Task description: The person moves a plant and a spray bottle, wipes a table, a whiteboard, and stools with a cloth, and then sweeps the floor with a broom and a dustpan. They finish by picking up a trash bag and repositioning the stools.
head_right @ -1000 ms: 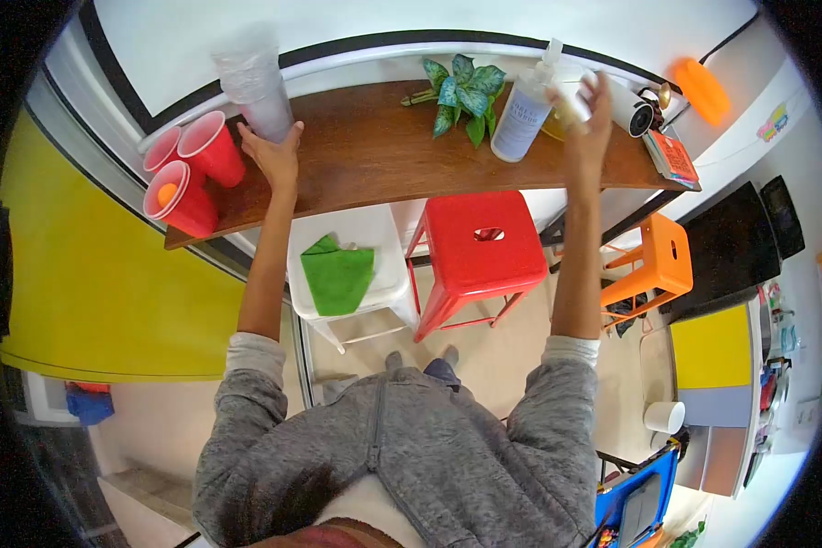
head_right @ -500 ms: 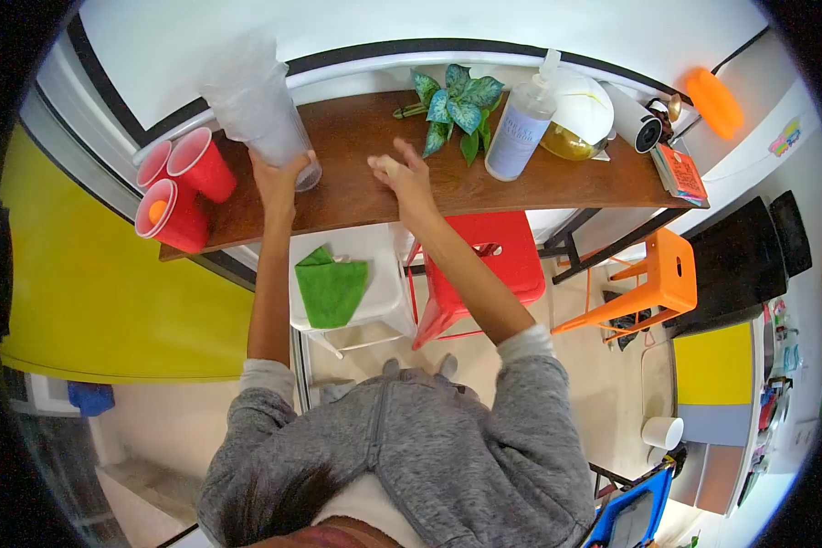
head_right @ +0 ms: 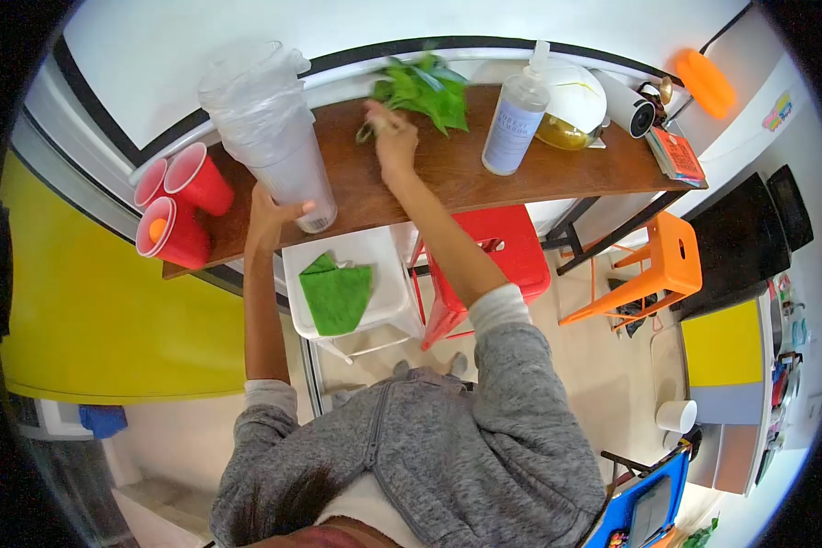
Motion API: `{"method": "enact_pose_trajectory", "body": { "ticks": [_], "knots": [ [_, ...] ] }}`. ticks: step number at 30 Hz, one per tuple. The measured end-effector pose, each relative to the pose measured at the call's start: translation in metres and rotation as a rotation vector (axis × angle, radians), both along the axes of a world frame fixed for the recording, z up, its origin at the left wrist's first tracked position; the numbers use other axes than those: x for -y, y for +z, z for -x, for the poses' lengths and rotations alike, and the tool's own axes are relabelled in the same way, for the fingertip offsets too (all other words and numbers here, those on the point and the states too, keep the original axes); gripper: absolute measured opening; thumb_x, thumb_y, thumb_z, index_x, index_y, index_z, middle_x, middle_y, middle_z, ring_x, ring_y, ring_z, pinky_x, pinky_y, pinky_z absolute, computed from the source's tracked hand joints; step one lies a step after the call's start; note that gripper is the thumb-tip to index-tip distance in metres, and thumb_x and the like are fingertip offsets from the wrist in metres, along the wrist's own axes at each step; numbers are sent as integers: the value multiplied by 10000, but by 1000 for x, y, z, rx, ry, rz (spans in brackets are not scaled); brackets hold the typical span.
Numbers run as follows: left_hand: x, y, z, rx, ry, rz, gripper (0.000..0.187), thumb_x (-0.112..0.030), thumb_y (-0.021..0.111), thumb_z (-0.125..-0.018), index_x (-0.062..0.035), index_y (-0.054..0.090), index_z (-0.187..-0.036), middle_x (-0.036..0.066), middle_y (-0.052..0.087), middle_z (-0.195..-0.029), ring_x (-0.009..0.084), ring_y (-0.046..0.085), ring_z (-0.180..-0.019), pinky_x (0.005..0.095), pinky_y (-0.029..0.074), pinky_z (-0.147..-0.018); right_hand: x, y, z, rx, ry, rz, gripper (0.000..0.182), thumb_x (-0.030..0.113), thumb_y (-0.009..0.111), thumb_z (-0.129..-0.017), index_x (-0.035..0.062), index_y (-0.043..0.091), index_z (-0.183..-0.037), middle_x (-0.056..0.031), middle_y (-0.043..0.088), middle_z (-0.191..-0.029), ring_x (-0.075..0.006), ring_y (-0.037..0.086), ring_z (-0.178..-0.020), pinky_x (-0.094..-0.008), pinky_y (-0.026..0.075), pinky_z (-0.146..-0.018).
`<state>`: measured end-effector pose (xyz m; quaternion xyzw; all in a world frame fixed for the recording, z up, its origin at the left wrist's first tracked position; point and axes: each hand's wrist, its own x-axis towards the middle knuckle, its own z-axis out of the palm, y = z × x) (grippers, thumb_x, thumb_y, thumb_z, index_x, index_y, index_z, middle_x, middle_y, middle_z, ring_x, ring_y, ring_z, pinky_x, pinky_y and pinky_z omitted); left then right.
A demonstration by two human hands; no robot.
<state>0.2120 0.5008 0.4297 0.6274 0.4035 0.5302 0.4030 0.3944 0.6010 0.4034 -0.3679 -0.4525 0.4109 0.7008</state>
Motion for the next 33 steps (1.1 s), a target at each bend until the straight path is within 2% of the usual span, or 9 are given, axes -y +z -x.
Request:
{"method": "enact_pose_trajectory", "body": {
  "ticks": [3,6,7,11,16,22,26,31,33],
  "knots": [
    [8,-3,-5,106,-129,80,760,-201,772,-463,21,420,-1099,92,530,-974,198,511,-893,311,398,-806,46,17,5,145,394,70,203,25,552,-688,-5,597,-884,-62,583,-830,-127,516,-780,-270,429,-656],
    [9,-20,-14,237,-196,55,819,-234,780,-450,21,391,-1124,88,503,-1004,198,489,-926,322,392,-815,67,26,1,688,235,-195,243,10,564,-665,-29,569,-904,-98,588,-825,-169,526,-749,-289,430,-688],
    [12,-23,-16,264,-210,46,831,-241,782,-447,21,384,-1128,89,493,-1019,199,480,-940,327,389,-819,65,34,-9,884,415,-7,335,28,585,-643,-23,533,-970,-132,575,-889,-187,526,-820,-310,430,-724],
    [20,-38,-26,292,-238,26,846,-251,782,-455,17,366,-1141,100,460,-1061,214,450,-987,353,385,-832,89,34,-26,726,218,-363,139,48,541,-581,-59,518,-668,-237,529,-740,-350,510,-631,-378,409,-598],
    [35,-23,-56,409,-355,61,847,-264,777,-484,8,342,-1158,132,456,-1095,228,452,-997,356,395,-825,121,46,-54,799,204,-437,104,41,540,-574,8,558,-671,-161,569,-801,-308,517,-838,-369,373,-790],
    [54,1,-61,343,-350,-31,856,-315,771,-511,-4,333,-1178,149,431,-1163,240,459,-1010,355,394,-829,106,26,-101,668,-1115,-439,444,104,643,-599,7,487,-1003,-173,440,-1086,-304,448,-953,-375,343,-839],
    [69,0,-58,-82,-175,-160,822,-342,771,-510,-9,382,-1152,128,449,-1141,233,456,-1007,363,388,-837,61,0,-136,486,-872,-348,711,139,741,-522,-7,387,-1121,-187,352,-1161,-316,408,-1007,-377,346,-843],
    [90,-39,-93,-14,-215,-40,795,-370,767,-504,-10,420,-1122,98,474,-1088,214,454,-1000,358,386,-831,45,-18,-171,430,-610,-348,620,39,686,-553,-33,380,-1087,-124,544,-851,-181,544,-759,-313,448,-691],
    [99,-61,-115,-22,-247,25,787,-357,766,-504,-11,421,-1121,98,476,-1086,210,455,-998,356,387,-830,79,-10,-195,213,-298,-291,652,92,693,-521,-20,401,-1094,-128,543,-878,-201,541,-790,-312,438,-720]
  ]
}}
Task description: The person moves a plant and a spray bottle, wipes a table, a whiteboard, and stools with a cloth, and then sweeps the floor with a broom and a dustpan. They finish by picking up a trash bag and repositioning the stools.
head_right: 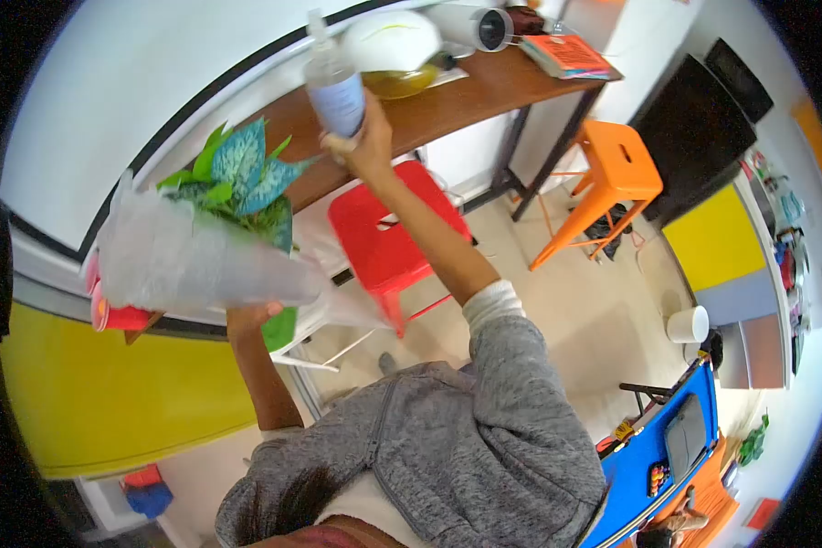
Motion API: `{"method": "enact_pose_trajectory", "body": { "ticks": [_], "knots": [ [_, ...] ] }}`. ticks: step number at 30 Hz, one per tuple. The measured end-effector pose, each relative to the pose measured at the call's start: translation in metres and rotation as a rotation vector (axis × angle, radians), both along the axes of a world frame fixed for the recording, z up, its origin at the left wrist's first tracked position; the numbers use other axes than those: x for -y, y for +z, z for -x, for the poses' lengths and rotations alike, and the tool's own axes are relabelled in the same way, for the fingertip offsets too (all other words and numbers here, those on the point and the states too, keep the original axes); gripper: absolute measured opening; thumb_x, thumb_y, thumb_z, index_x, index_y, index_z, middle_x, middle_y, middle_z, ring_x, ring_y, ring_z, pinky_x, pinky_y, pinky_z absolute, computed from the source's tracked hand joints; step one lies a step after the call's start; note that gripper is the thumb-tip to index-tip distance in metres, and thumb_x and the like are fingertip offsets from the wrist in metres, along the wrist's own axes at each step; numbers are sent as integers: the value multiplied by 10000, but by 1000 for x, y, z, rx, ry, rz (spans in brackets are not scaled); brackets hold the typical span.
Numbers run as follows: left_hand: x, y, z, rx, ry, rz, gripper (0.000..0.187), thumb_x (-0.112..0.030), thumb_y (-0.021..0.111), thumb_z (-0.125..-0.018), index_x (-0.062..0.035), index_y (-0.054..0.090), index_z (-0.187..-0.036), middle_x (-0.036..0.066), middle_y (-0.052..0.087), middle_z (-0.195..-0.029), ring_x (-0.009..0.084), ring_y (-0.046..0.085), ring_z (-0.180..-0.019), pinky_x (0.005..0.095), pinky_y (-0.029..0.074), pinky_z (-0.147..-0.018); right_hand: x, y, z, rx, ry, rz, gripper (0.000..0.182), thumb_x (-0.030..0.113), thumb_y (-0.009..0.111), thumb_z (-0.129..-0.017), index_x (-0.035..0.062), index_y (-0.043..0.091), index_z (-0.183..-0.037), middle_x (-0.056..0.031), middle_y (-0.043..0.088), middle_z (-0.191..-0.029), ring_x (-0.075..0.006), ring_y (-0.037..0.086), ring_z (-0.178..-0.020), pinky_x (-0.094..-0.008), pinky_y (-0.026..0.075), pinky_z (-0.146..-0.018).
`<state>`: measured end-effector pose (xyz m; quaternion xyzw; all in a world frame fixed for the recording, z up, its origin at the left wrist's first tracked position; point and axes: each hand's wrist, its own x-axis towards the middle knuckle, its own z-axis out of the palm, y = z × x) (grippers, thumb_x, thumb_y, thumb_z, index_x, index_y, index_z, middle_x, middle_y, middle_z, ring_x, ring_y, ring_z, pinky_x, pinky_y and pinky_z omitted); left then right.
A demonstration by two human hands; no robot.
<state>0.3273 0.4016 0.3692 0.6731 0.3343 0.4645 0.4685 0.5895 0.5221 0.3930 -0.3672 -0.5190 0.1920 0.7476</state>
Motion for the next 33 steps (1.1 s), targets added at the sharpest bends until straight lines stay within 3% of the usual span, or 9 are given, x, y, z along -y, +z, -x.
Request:
{"method": "enact_pose_trajectory", "body": {
  "ticks": [1,6,12,19,22,26,28,30,33],
  "knots": [
    [6,-9,-15,-9,-23,41,783,-350,765,-504,-11,422,-1121,98,477,-1085,208,456,-997,355,387,-830,17,4,-12,-101,144,46,670,119,696,-505,-13,411,-1097,-130,543,-892,-211,540,-806,-312,433,-735],
    [34,-50,-129,-70,-237,218,764,-317,762,-504,-13,425,-1118,97,481,-1080,197,459,-993,350,388,-830,139,16,-136,5,118,178,665,148,696,-523,-15,389,-1090,-117,549,-886,-177,536,-816,-295,427,-739],
    [63,-75,-285,-128,-493,315,743,-278,759,-504,-15,428,-1115,96,486,-1073,183,463,-988,344,389,-829,220,-26,-291,11,-160,339,688,156,709,-519,-1,390,-1109,-118,545,-926,-184,529,-862,-301,415,-766],
    [36,-93,-489,-202,-771,240,721,-232,755,-504,-17,433,-1112,95,492,-1066,168,468,-982,337,390,-828,284,-59,-478,-229,-345,436,615,80,691,-538,9,413,-1082,-87,542,-951,-163,540,-858,-310,439,-771],
    [11,-97,-604,-276,-941,35,712,-212,753,-504,-19,434,-1111,94,494,-1062,161,470,-980,334,391,-828,316,-67,-562,-310,-454,420,575,40,661,-534,12,430,-1060,-72,555,-920,-158,549,-831,-310,449,-745],
    [18,-91,-788,-192,-963,-648,700,-136,760,-480,-20,444,-1094,95,513,-1035,168,484,-955,328,396,-824,383,-62,-669,-441,-677,335,493,39,632,-526,-23,472,-988,-89,565,-870,-162,559,-794,-285,461,-697],
    [47,-74,-855,-11,-1067,-448,681,-132,765,-482,-21,451,-1076,93,525,-1007,182,495,-931,327,404,-813,432,-71,-718,-525,-782,456,533,39,642,-520,-15,452,-1014,-93,562,-874,-171,558,-789,-292,449,-716],
    [99,-26,-923,197,-1140,238,649,-159,771,-499,-22,460,-1052,89,535,-973,197,507,-899,325,417,-791,472,-77,-767,-573,-915,455,543,39,648,-517,-12,444,-1018,-94,561,-858,-177,559,-780,-295,444,-719],
    [105,-75,-1011,-314,-1173,422,602,-160,761,-518,-17,468,-1023,85,533,-941,196,513,-869,320,432,-760,527,-80,-830,-590,-1092,403,519,38,650,-520,-15,445,-994,-87,559,-814,-180,560,-760,-293,443,-705]
  ]
}}
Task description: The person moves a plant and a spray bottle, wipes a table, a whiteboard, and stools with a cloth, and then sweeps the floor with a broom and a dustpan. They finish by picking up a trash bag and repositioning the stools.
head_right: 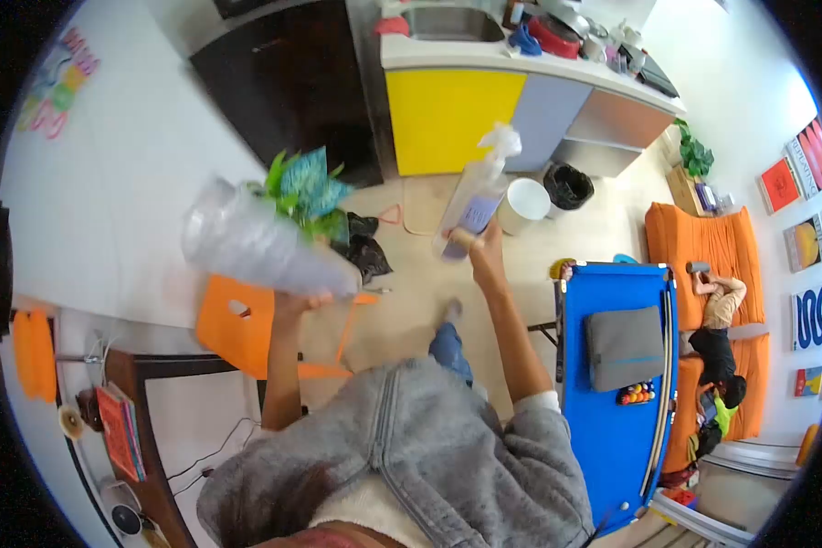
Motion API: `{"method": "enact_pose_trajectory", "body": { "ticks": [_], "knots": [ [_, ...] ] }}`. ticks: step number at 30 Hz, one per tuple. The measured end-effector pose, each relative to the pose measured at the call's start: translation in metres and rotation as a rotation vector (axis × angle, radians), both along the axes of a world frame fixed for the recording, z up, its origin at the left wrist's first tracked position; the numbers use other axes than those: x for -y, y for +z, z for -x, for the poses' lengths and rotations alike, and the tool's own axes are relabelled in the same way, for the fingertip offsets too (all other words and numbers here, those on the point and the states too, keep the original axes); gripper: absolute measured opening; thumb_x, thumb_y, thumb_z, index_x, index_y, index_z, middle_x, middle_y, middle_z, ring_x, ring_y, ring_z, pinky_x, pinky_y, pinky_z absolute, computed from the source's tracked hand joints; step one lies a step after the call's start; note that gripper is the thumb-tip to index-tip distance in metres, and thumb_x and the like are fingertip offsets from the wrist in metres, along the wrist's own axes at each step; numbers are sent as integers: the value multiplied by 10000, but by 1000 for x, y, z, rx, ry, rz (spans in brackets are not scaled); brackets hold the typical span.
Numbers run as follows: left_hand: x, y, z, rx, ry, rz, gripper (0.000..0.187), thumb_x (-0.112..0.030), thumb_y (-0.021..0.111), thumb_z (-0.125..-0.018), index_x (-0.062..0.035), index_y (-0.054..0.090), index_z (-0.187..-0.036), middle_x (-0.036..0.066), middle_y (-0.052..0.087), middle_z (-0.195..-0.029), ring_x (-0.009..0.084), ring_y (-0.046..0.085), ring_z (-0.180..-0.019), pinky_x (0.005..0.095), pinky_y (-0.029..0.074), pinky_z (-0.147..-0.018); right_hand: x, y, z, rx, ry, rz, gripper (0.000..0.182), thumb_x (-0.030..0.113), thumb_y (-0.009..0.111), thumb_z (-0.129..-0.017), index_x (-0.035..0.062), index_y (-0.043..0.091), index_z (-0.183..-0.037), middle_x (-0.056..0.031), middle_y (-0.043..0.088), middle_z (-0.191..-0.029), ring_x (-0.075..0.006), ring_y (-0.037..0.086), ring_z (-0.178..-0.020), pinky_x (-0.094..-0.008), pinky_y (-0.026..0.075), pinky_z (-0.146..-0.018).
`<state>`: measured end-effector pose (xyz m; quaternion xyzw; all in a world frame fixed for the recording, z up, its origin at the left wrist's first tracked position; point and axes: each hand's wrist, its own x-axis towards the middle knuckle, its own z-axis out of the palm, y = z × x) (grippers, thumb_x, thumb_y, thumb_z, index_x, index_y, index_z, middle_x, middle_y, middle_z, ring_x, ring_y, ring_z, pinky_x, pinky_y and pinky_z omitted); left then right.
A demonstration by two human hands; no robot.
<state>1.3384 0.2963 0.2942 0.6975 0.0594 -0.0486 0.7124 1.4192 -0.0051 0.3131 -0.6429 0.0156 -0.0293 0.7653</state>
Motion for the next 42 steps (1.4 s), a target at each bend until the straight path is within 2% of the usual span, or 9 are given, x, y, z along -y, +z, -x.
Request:
{"method": "enact_pose_trajectory", "body": {
  "ticks": [6,12,15,18,19,25,29,35,42],
  "knots": [
    [88,13,-139,525,73,57,543,-190,744,-526,-9,487,-969,73,540,-881,180,526,-818,306,445,-697,64,-10,-142,-38,-5,-23,481,17,609,-553,0,433,-1000,-70,554,-781,-167,547,-699,-286,440,-681],
    [92,8,-229,505,120,-468,498,-215,739,-515,-23,517,-917,86,568,-833,186,550,-749,310,446,-681,63,-13,-278,-97,147,-59,485,23,614,-559,6,431,-1008,-71,556,-797,-165,548,-710,-282,440,-675],
    [87,-26,-281,375,156,-528,608,-395,692,-562,-13,505,-997,84,545,-899,208,514,-842,338,420,-712,61,-15,-341,-102,127,22,465,36,606,-574,2,433,-1004,-87,563,-793,-174,556,-729,-289,442,-672],
    [77,-48,-353,789,48,-1023,501,-269,702,-544,-25,532,-947,98,582,-841,215,559,-737,325,447,-694,82,-29,-394,-64,11,-84,445,45,592,-589,-11,429,-999,-97,564,-782,-179,559,-736,-279,439,-672],
    [97,-21,-366,433,132,-367,522,-272,678,-569,-20,523,-999,94,572,-888,208,544,-812,321,438,-724,97,-34,-409,-68,-37,-76,442,51,591,-591,-16,428,-996,-98,564,-779,-179,560,-727,-277,439,-667],
    [140,26,-470,374,73,-44,683,-162,688,-546,2,416,-1150,100,546,-939,204,524,-857,318,430,-761,211,-29,-477,35,-457,20,289,99,579,-589,-10,503,-846,-57,532,-749,-154,516,-690,-271,410,-658],
    [139,-3,-524,550,-47,-245,723,-132,700,-529,-2,392,-1170,100,512,-989,202,510,-881,314,418,-783,295,4,-517,159,-604,45,380,86,571,-601,-15,437,-942,-69,477,-806,-164,461,-758,-280,366,-704],
    [189,13,-554,287,32,-143,727,-129,711,-521,-11,397,-1166,98,502,-1004,203,499,-905,316,409,-800,436,-24,-611,364,-734,179,463,96,630,-637,-17,366,-999,-85,461,-892,-161,449,-818,-287,381,-745],
    [267,33,-577,22,134,-63,732,-126,724,-513,-21,403,-1162,95,490,-1020,203,486,-933,319,399,-820,539,-73,-692,146,-864,435,637,87,675,-593,-42,295,-1088,-129,424,-992,-210,444,-871,-318,379,-780]
  ]
}}
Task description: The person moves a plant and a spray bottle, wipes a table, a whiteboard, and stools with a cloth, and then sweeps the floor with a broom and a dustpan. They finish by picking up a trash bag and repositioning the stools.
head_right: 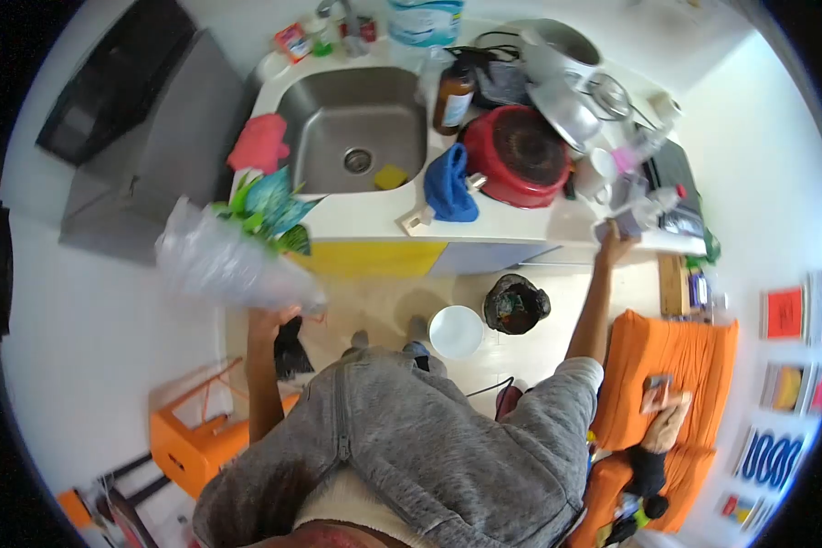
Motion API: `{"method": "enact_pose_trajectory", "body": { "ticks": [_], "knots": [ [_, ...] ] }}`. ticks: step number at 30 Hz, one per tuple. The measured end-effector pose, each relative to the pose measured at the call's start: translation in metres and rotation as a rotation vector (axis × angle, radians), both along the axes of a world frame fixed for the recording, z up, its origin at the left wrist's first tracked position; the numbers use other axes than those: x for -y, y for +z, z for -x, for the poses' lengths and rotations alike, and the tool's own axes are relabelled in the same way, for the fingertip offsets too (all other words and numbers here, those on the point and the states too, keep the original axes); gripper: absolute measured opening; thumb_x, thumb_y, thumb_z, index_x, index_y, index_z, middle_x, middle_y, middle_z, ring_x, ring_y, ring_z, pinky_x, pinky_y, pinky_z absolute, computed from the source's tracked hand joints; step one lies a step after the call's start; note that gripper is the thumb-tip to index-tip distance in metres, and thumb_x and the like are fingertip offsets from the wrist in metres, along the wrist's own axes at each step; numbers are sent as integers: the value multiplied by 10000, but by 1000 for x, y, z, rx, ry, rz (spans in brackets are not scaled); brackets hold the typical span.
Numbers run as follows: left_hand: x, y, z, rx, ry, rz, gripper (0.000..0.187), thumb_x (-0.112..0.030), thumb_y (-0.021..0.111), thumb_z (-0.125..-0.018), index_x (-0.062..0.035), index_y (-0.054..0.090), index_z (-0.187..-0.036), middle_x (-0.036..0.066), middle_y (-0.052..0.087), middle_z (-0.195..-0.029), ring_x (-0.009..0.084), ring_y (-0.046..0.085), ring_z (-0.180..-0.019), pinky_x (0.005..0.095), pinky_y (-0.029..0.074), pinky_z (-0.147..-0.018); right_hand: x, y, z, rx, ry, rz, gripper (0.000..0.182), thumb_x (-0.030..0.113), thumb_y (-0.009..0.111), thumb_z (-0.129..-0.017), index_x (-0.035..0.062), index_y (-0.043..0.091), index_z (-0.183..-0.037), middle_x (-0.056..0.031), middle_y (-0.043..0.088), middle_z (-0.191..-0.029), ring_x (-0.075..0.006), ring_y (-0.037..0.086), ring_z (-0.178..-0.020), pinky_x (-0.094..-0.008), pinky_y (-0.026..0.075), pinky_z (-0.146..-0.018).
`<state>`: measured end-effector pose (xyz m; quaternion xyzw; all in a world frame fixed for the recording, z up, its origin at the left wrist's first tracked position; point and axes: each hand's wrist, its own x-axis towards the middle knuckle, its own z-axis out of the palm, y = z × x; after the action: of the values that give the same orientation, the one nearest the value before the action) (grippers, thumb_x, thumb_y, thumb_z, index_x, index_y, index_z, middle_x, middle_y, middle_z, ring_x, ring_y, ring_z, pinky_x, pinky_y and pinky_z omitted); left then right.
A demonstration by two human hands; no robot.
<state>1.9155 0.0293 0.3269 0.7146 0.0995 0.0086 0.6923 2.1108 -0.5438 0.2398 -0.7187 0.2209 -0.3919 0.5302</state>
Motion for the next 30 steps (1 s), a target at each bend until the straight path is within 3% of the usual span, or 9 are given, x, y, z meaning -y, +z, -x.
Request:
{"method": "enact_pose_trajectory", "body": {
  "ticks": [2,5,8,10,13,15,20,24,30],
  "knots": [
    [8,-25,-8,58,-9,63,726,-120,738,-500,-20,414,-1142,92,491,-1022,204,484,-940,320,398,-824,9,-6,-14,97,73,-144,647,81,680,-595,-48,294,-1098,-151,422,-1026,-222,447,-893,-324,385,-790],
    [33,-14,-21,68,-27,113,721,-132,751,-487,-8,424,-1118,92,485,-1040,204,477,-959,321,394,-825,11,-6,-22,138,121,22,641,14,645,-616,-71,279,-1136,-174,412,-1066,-243,444,-946,-334,400,-806],
    [50,-5,-36,55,-75,125,725,-155,756,-483,3,426,-1109,96,480,-1056,205,475,-969,325,389,-828,-45,30,1,159,-240,560,646,-21,622,-617,-82,299,-1173,-187,393,-1104,-245,443,-969,-349,360,-869],
    [60,0,-39,-18,-156,116,731,-165,757,-485,8,421,-1111,102,477,-1063,205,474,-972,326,386,-835,-134,61,34,228,234,238,404,45,574,-711,-43,446,-1083,-116,481,-1053,-205,461,-945,-329,346,-877],
    [82,13,-53,33,-328,47,748,-186,751,-491,-7,409,-1131,109,488,-1053,203,477,-972,328,384,-844,-212,101,69,-341,1491,-293,349,232,570,-739,3,533,-1000,-76,528,-1035,-167,485,-936,-297,384,-816],
    [99,10,-68,298,-344,-98,765,-227,740,-491,-42,405,-1154,105,516,-1021,199,485,-966,332,386,-843,-256,105,81,-87,1679,30,655,179,729,-587,18,432,-1147,-93,469,-1133,-207,444,-1042,-337,367,-868],
    [124,14,-75,241,-205,89,908,-377,753,-521,12,309,-1211,158,322,-1234,237,301,-1166,354,225,-971,-293,124,84,-80,1558,-5,949,202,771,-514,12,221,-1263,-112,356,-1220,-193,359,-1111,-314,309,-906],
    [116,21,-82,389,-233,224,726,-414,531,-761,-13,223,-1282,136,212,-1321,239,217,-1215,353,162,-995,-292,126,84,-189,1510,-400,896,249,735,-497,4,273,-1225,-105,445,-1122,-211,450,-1022,-330,420,-800],
    [69,33,-65,325,233,56,266,-226,481,-835,-34,549,-1005,64,551,-993,113,507,-855,225,395,-758,-225,121,33,26,1018,-247,645,172,600,-543,-27,379,-1116,-100,507,-952,-194,503,-881,-317,434,-747]
  ]
}}
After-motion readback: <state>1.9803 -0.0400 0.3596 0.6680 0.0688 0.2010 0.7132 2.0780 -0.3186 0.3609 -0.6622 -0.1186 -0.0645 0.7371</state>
